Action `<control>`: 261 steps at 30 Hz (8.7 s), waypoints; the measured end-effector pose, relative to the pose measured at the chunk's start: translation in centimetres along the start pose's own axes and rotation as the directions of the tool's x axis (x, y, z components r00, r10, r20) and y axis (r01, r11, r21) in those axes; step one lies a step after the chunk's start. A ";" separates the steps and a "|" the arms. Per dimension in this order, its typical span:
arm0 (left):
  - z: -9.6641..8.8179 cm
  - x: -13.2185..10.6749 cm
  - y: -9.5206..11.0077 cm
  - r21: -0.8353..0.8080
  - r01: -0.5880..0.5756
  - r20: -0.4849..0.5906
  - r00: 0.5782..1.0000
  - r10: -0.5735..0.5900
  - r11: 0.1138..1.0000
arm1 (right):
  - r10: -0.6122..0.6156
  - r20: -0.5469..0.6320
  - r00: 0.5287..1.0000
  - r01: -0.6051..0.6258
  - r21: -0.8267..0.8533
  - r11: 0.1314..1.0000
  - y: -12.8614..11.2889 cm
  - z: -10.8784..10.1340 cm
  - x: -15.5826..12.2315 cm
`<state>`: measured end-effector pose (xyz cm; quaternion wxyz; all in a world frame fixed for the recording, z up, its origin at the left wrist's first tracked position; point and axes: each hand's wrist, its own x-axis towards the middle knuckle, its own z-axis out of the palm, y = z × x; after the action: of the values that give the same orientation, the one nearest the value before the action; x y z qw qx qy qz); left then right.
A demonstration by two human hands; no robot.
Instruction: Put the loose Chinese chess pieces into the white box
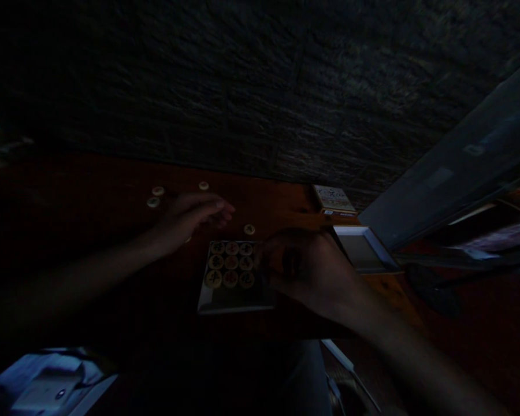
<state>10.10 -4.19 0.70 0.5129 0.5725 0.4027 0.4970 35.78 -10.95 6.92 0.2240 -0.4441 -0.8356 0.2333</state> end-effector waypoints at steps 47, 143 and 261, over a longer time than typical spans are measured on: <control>-0.1 -0.1 0.0 0.131 -0.036 0.046 0.998 0.031 0.991 | -0.133 0.146 0.980 0.181 -0.392 0.902 1.0 2.5 -2.2; -1.0 0.3 -0.5 -0.016 -0.176 -0.021 0.984 0.175 0.984 | 0.129 -0.238 0.963 0.095 0.743 0.662 3.3 7.3 9.3; -0.4 -0.2 -0.3 -0.063 -0.082 0.023 0.996 0.084 0.995 | 0.162 -0.236 0.958 0.097 0.801 0.591 3.2 7.2 9.3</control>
<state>9.70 -4.22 0.39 0.5144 0.5788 0.3565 0.5228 28.94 -2.88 0.88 0.5136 -0.3386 -0.5896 0.5234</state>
